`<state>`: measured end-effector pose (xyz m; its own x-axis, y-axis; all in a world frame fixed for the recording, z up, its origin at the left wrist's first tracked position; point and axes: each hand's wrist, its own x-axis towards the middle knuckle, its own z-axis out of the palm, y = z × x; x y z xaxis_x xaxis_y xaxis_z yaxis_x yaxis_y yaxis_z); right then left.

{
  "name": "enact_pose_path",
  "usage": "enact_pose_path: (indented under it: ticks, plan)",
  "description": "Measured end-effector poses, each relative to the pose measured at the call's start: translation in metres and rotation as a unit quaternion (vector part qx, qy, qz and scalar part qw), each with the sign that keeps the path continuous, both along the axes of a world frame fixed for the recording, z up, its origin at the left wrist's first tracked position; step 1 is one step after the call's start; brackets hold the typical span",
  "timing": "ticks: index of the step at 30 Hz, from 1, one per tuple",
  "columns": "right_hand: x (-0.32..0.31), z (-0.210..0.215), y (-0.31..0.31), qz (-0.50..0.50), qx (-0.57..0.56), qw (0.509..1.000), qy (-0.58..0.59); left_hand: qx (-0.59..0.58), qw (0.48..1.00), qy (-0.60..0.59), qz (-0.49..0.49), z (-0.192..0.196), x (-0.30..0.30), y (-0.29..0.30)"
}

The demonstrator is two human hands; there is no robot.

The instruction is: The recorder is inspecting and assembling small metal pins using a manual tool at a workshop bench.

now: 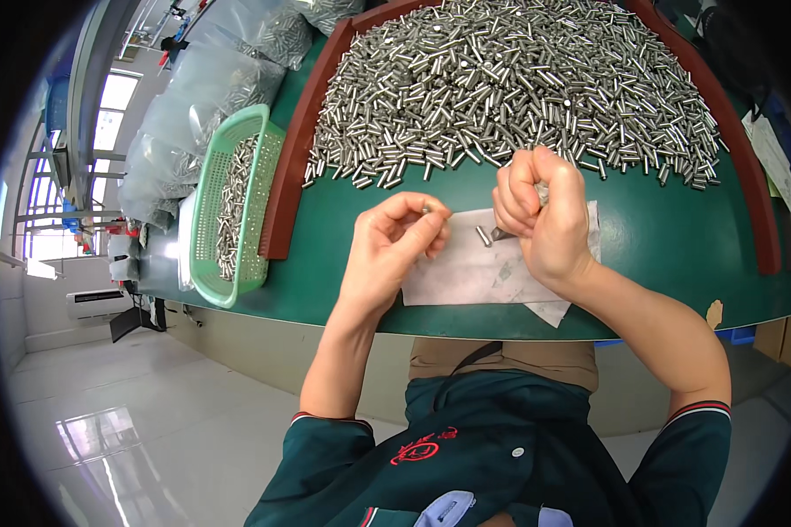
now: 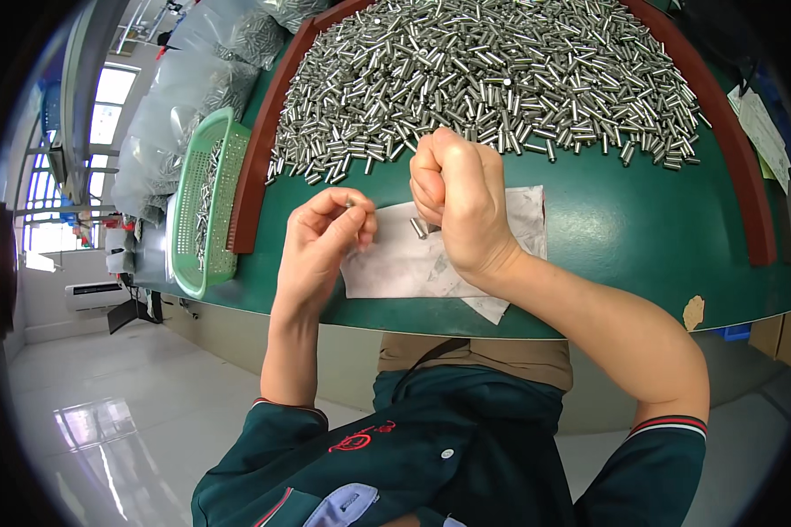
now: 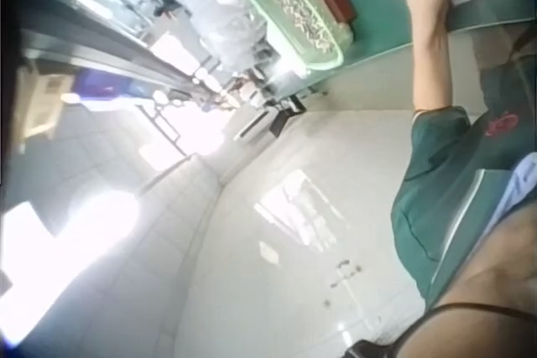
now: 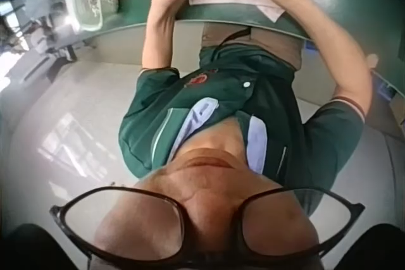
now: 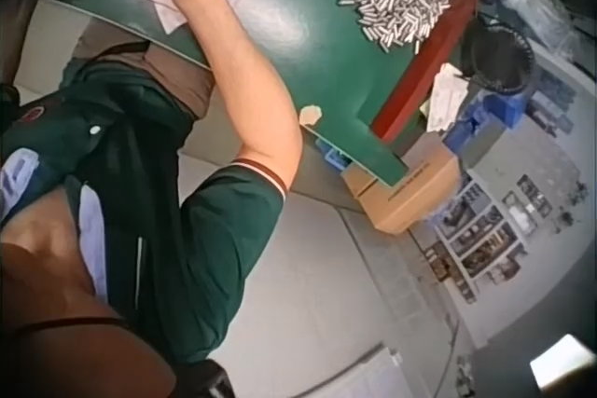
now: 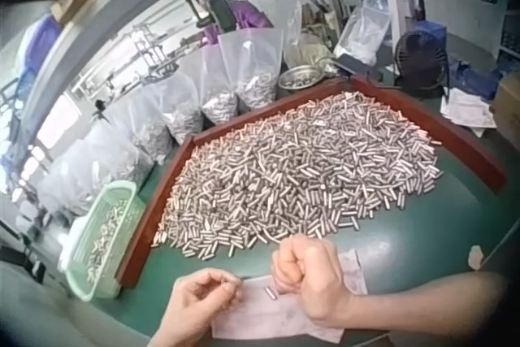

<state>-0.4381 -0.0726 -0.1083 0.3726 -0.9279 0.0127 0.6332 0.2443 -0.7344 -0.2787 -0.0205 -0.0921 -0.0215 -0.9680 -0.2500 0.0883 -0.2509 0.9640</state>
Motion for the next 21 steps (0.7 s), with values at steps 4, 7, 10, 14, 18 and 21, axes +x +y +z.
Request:
enact_pose_path:
  ticks: [4, 7, 10, 14, 18, 21]
  plan:
    - [0.002, -0.001, -0.001, 0.005, -0.003, 1.0, -0.001, -0.235, 0.893, -0.383, -0.009, -0.004, -0.013, 0.006]
    - [0.001, 0.001, -0.002, 0.0, -0.006, 1.0, 0.002, -0.288, 0.829, -0.48, -0.014, -0.01, -0.025, 0.01]
    - [0.002, 0.002, -0.001, 0.006, -0.015, 1.0, 0.006, -0.291, 0.796, -0.53, -0.012, -0.012, -0.035, 0.01]
    - [0.002, 0.001, -0.001, 0.007, -0.007, 1.0, -0.008, -0.29, 0.779, -0.556, -0.014, -0.013, -0.042, 0.011]
    - [0.003, 0.001, -0.001, 0.006, -0.01, 1.0, -0.002, -0.275, 0.77, -0.575, -0.025, -0.01, -0.042, 0.01]
    - [0.002, 0.002, -0.001, 0.007, -0.01, 1.0, 0.001, -0.247, 0.737, -0.627, -0.044, -0.006, -0.047, 0.009]
